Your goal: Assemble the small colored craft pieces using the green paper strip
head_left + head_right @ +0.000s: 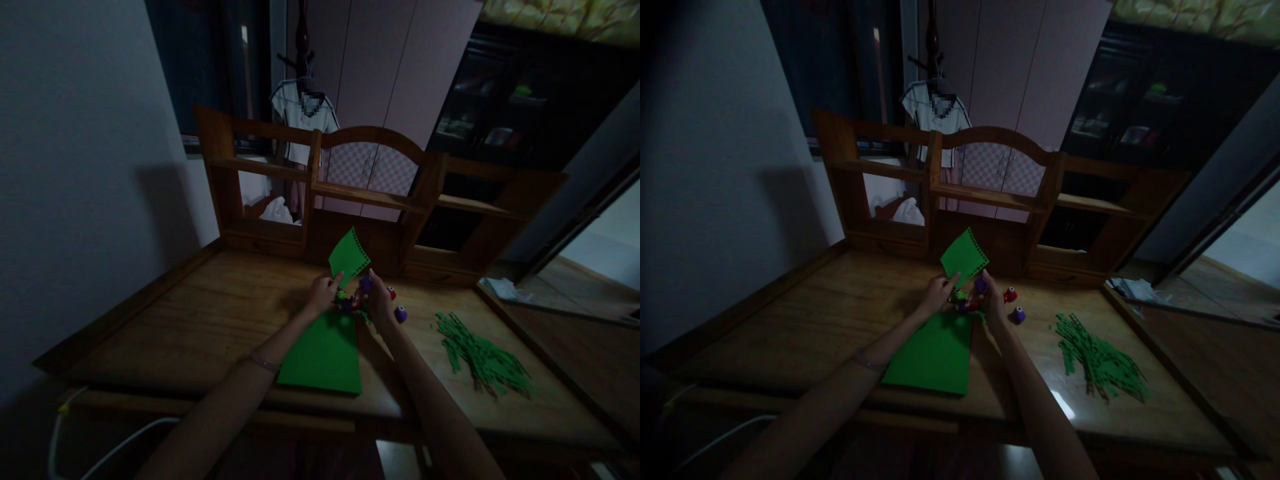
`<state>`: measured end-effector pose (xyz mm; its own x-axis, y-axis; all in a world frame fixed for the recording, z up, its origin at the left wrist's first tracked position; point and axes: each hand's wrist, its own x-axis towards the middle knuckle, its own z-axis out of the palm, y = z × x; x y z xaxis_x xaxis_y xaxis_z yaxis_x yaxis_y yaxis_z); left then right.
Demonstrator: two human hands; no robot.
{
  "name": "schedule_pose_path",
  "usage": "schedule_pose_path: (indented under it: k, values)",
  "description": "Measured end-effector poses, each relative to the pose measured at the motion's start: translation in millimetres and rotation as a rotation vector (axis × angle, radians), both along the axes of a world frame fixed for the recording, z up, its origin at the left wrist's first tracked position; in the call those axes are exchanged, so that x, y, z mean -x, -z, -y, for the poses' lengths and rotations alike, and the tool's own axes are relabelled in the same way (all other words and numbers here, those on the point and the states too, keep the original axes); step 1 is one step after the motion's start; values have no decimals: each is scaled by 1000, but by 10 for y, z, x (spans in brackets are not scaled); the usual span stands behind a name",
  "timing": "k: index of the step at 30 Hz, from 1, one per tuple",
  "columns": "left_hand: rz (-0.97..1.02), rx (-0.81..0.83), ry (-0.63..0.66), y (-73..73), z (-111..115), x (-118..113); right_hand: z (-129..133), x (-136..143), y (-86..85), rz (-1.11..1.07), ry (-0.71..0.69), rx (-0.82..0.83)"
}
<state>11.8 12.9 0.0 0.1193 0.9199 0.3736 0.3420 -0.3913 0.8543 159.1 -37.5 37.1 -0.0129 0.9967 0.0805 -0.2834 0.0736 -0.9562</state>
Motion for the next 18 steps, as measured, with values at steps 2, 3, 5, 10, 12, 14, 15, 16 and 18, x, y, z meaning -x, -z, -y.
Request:
schedule_pose_path:
  k: [2, 3, 5, 10, 12, 14, 15, 16, 18]
  values:
    - [-10, 3, -7, 6, -7, 6, -5, -13, 6, 24, 20, -7]
    - [-14, 7, -12, 7, -8, 10, -8, -18, 11, 32, 27, -10]
    - [-18, 11, -17, 4, -6, 14, -17, -22, 23, 41, 42, -19]
    - [-7, 4, 0, -24, 8, 16, -37, -9, 54, 64, 110, -62]
    - [-1, 3, 0, -34, 12, 17, -41, -4, 63, 68, 116, -77]
    - [4, 7, -1, -40, 15, 16, -46, -2, 69, 73, 115, -93]
    - [7, 8, -2, -40, 16, 15, -49, -2, 71, 79, 117, -100]
    - [9, 8, -4, -39, 18, 13, -52, -2, 73, 89, 121, -101]
    - [14, 4, -7, -36, 20, 9, -57, -2, 79, 112, 127, -97]
